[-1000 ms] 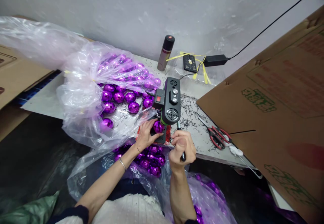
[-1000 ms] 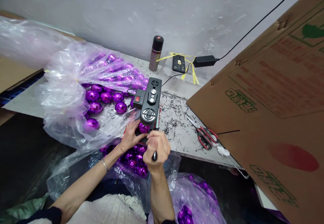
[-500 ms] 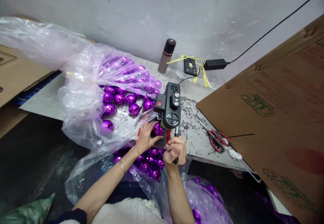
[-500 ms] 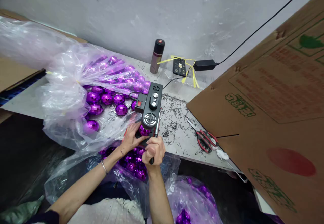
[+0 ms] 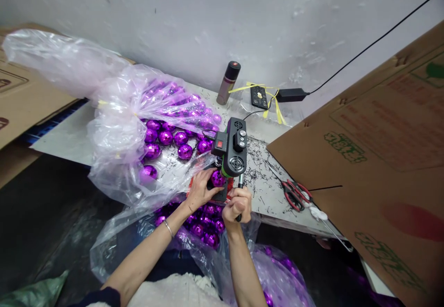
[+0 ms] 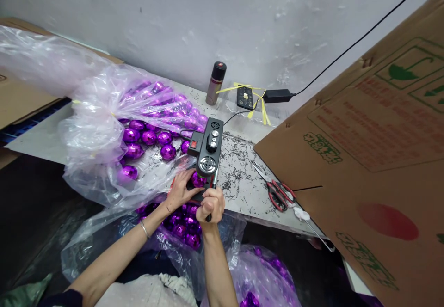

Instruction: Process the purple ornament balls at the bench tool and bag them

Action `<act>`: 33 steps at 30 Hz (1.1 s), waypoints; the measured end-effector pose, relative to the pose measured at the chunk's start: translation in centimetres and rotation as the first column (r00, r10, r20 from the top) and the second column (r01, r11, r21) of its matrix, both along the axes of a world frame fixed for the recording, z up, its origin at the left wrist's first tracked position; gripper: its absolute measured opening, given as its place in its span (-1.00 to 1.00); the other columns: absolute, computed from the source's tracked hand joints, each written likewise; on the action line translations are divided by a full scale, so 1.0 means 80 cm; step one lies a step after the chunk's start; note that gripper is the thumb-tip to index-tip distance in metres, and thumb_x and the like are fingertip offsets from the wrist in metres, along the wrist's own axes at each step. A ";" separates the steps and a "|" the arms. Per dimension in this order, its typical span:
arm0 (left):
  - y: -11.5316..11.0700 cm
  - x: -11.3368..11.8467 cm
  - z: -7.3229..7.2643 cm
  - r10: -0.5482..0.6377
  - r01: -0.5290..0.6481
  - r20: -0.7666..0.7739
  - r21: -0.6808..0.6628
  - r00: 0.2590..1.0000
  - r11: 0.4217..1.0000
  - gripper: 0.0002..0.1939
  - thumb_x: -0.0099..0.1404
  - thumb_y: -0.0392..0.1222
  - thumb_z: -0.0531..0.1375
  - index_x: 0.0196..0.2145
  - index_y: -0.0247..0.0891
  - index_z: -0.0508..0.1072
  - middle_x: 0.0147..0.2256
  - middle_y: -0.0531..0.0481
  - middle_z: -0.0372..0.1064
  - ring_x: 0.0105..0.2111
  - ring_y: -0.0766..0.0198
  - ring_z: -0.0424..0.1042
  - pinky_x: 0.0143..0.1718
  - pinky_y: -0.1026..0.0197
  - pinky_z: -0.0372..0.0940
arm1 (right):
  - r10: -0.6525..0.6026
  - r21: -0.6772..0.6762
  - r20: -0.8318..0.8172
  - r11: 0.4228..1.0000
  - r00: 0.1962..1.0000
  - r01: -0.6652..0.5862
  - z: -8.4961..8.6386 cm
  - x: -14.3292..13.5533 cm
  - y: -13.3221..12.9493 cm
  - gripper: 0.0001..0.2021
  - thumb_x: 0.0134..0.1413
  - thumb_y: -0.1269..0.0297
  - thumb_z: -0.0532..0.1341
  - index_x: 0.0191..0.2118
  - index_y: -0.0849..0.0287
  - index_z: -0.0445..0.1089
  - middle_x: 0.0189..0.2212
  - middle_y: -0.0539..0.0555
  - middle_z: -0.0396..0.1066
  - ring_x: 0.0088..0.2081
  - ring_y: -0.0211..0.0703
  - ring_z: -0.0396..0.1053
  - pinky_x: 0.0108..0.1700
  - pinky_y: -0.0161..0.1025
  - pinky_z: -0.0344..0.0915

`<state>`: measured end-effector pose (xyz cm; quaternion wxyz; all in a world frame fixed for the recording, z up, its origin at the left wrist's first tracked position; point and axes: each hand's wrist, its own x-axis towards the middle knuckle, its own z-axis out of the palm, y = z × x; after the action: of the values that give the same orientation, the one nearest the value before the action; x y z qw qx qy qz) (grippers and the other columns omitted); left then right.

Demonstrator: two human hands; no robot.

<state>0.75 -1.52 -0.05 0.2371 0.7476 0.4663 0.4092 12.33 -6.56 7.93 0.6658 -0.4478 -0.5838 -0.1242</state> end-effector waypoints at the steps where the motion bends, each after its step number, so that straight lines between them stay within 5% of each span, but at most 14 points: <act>1: 0.000 0.000 0.000 -0.004 0.004 0.003 0.001 1.000 1.000 -0.31 0.36 0.20 0.42 0.28 -0.24 0.47 0.13 -0.30 0.58 0.13 -0.17 0.56 0.16 -0.18 0.43 | -0.002 0.005 0.004 1.000 1.000 0.002 -0.001 0.000 0.001 -0.57 0.58 0.29 -0.09 -0.44 0.07 0.19 -0.49 -0.09 0.28 -0.48 -0.27 0.32 -0.21 -0.15 0.36; 9: 0.004 0.000 0.002 -0.035 0.035 0.051 0.006 0.998 0.999 -0.36 0.36 0.12 0.43 0.27 -0.23 0.47 0.13 -0.28 0.58 0.15 -0.17 0.56 0.17 -0.19 0.45 | 0.032 -0.015 0.119 0.999 0.992 -0.031 -0.012 0.007 -0.001 -0.61 0.55 0.31 -0.06 -0.42 0.07 0.21 -0.45 -0.07 0.33 -0.45 -0.26 0.36 -0.22 -0.16 0.36; 17: -0.017 -0.017 -0.005 -0.106 0.103 0.074 0.042 0.992 0.994 -0.32 0.41 0.06 0.39 0.36 -0.19 0.37 0.21 -0.30 0.53 0.23 -0.16 0.52 0.28 -0.28 0.41 | 0.044 -0.178 -0.134 0.982 0.990 -0.067 0.078 0.005 -0.010 -0.61 0.49 0.36 0.08 -0.47 0.09 0.27 -0.53 -0.06 0.29 -0.42 -0.21 0.37 -0.34 -0.21 0.23; 22: -0.048 -0.068 0.011 -0.111 0.112 -0.013 0.099 0.994 0.989 -0.08 0.36 0.28 0.38 0.48 -0.20 0.24 0.35 -0.37 0.39 0.36 -0.22 0.41 0.35 -0.28 0.37 | 0.070 -0.146 -0.084 0.986 0.994 -0.082 0.077 0.003 -0.011 -0.60 0.50 0.40 0.05 -0.47 0.08 0.26 -0.53 -0.06 0.30 -0.41 -0.22 0.37 -0.35 -0.22 0.21; 25: -0.012 -0.096 0.042 0.161 -0.157 -0.058 0.073 0.985 0.985 -0.38 0.55 0.19 0.16 0.37 -0.24 0.39 0.30 -0.34 0.45 0.33 -0.16 0.44 0.38 -0.25 0.34 | 0.063 -0.136 -0.074 0.988 0.995 -0.072 0.063 0.000 -0.012 -0.60 0.50 0.41 0.04 -0.47 0.08 0.26 -0.54 -0.06 0.29 -0.40 -0.20 0.39 -0.35 -0.21 0.26; 28: 0.051 -0.107 0.070 0.415 -0.438 -0.221 -0.066 0.883 0.897 -0.40 0.58 0.14 0.13 0.30 -0.42 0.43 0.17 -0.47 0.54 0.24 -0.24 0.52 0.30 -0.24 0.38 | 0.048 -0.135 -0.076 0.989 0.996 -0.058 0.059 -0.001 -0.012 -0.60 0.50 0.40 0.04 -0.47 0.09 0.25 -0.55 -0.07 0.27 -0.41 -0.20 0.40 -0.36 -0.22 0.28; 33: 0.112 -0.102 0.082 0.345 -0.423 -0.287 -0.281 0.894 0.862 -0.42 0.42 0.16 0.33 0.15 -0.38 0.53 0.04 -0.43 0.62 0.10 -0.29 0.61 0.13 -0.15 0.47 | 0.058 -0.148 -0.034 0.987 0.998 -0.063 0.064 0.000 -0.013 -0.60 0.50 0.40 0.02 -0.47 0.09 0.26 -0.53 -0.05 0.32 -0.42 -0.22 0.41 -0.38 -0.23 0.27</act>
<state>-7.39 7.44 6.52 0.2194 0.6292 0.6932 0.2747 12.37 -7.63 13.07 0.6423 -0.4802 -0.5950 -0.0534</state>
